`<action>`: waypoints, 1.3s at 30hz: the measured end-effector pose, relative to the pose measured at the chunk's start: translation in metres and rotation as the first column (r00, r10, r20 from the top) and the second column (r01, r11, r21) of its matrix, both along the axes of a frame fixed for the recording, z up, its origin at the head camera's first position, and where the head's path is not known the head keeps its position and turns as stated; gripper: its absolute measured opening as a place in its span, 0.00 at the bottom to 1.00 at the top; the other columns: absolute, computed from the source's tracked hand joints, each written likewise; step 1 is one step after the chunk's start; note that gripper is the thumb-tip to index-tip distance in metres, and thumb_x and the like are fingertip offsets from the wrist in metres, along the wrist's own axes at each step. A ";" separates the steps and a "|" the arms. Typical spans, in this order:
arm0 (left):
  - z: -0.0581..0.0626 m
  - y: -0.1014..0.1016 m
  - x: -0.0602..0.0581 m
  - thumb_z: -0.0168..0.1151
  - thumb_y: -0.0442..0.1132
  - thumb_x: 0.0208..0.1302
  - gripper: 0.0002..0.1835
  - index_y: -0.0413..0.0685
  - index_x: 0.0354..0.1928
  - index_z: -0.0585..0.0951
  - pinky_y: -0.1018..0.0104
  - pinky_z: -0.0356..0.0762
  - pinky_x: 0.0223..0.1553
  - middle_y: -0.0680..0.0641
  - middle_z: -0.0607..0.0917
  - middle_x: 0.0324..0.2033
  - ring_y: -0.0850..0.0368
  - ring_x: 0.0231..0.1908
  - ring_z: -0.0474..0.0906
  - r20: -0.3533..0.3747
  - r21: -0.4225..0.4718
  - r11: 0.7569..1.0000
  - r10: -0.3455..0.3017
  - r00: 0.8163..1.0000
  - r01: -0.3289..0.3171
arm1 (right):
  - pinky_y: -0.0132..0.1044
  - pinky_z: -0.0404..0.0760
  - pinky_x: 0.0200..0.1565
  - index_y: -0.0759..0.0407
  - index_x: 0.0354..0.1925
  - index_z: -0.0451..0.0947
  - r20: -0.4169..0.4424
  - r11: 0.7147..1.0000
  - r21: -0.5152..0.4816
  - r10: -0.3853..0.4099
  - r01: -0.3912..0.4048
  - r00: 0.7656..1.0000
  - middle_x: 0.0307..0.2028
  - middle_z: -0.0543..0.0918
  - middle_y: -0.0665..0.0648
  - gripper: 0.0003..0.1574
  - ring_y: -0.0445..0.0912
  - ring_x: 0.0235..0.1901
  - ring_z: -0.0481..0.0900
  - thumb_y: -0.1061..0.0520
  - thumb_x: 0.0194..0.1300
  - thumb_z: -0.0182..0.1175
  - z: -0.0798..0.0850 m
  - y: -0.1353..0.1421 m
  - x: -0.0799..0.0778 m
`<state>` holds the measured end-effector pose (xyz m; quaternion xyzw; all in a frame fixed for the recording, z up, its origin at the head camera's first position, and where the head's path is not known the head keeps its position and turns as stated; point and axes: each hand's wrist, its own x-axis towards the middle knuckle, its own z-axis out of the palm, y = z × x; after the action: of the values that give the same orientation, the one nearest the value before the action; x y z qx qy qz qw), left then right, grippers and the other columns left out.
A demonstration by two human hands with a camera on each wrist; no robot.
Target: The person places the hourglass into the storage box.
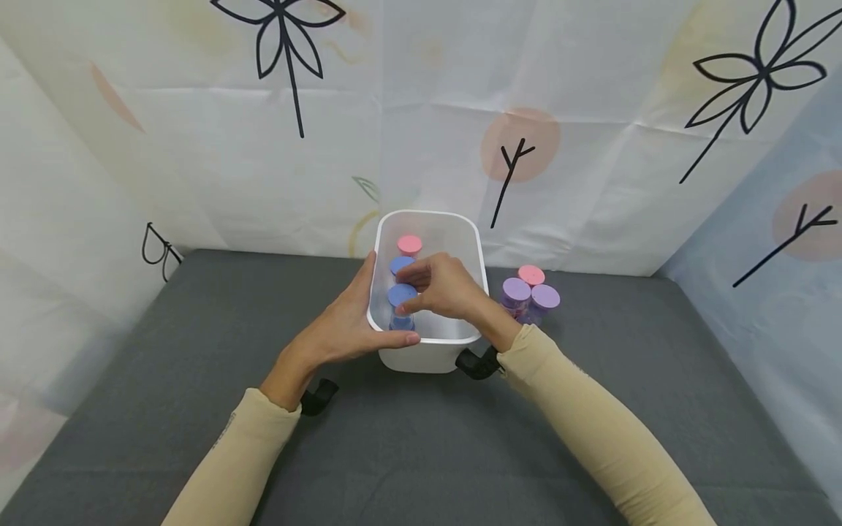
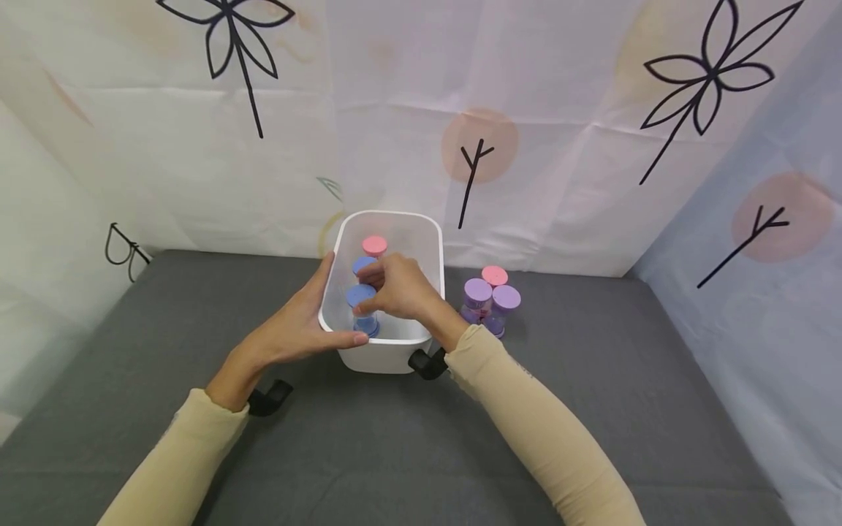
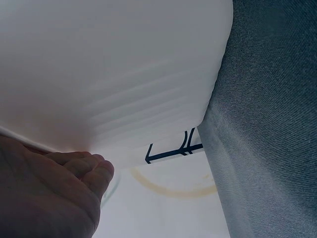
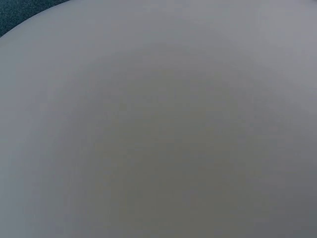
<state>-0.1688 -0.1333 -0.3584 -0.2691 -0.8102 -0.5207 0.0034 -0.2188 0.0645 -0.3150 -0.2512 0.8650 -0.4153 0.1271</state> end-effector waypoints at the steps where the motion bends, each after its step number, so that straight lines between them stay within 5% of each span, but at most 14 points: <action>1: 0.000 0.000 0.000 0.81 0.55 0.49 0.68 0.73 0.79 0.38 0.43 0.76 0.57 0.53 0.59 0.73 0.52 0.61 0.73 -0.001 0.004 1.000 -0.004 1.000 0.004 | 0.39 0.79 0.56 0.68 0.56 0.82 -0.002 1.000 -0.018 -0.006 0.006 1.000 0.52 0.86 0.61 0.35 0.50 0.53 0.85 0.62 0.49 0.81 0.000 0.000 0.000; 7: -0.001 0.001 -0.001 0.81 0.56 0.49 0.69 0.69 0.80 0.38 0.45 0.76 0.58 0.52 0.58 0.74 0.53 0.61 0.73 -0.013 -0.020 1.000 0.007 1.000 -0.008 | 0.40 0.80 0.56 0.69 0.57 0.81 0.002 0.989 -0.137 -0.048 0.047 0.999 0.52 0.86 0.63 0.35 0.53 0.53 0.85 0.63 0.51 0.80 0.004 0.005 0.004; 14: 0.001 0.001 0.000 0.81 0.58 0.47 0.68 0.71 0.79 0.39 0.44 0.76 0.57 0.52 0.62 0.72 0.53 0.60 0.73 -0.003 -0.024 1.000 0.015 1.000 -0.015 | 0.45 0.78 0.58 0.73 0.58 0.79 0.031 0.936 -0.351 -0.009 0.019 0.999 0.53 0.84 0.69 0.34 0.60 0.56 0.82 0.66 0.54 0.77 0.014 0.021 0.010; 24: 0.014 0.004 0.005 0.83 0.49 0.48 0.64 0.68 0.78 0.45 0.38 0.68 0.62 0.45 0.66 0.69 0.49 0.64 0.71 -0.010 0.048 0.998 -0.026 1.000 0.027 | 0.38 0.81 0.52 0.68 0.61 0.78 0.024 0.894 -0.435 -0.110 0.110 0.994 0.57 0.83 0.64 0.34 0.50 0.56 0.83 0.67 0.55 0.75 0.027 0.063 0.027; 31: 0.033 0.007 0.018 0.82 0.41 0.49 0.62 0.56 0.78 0.47 0.46 0.67 0.64 0.43 0.67 0.68 0.45 0.64 0.70 -0.009 0.034 0.999 -0.027 1.000 0.028 | 0.38 0.79 0.54 0.73 0.62 0.75 0.053 0.833 -0.519 -0.193 0.192 0.980 0.57 0.81 0.70 0.36 0.53 0.57 0.83 0.69 0.55 0.75 0.017 0.103 0.037; 39: 0.034 0.006 0.020 0.82 0.42 0.49 0.62 0.55 0.78 0.47 0.50 0.66 0.65 0.43 0.66 0.69 0.45 0.64 0.70 -0.009 0.027 1.000 -0.015 1.000 0.015 | 0.35 0.79 0.53 0.78 0.61 0.73 0.057 0.760 -0.604 -0.258 0.239 0.964 0.50 0.87 0.56 0.36 0.44 0.52 0.85 0.75 0.54 0.73 -0.001 0.146 0.041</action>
<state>-0.1487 -0.1271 -0.3241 -0.2773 -0.8010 -0.5306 0.0067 -0.1775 0.2110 -0.3160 -0.1677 0.7138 -0.6794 -0.0292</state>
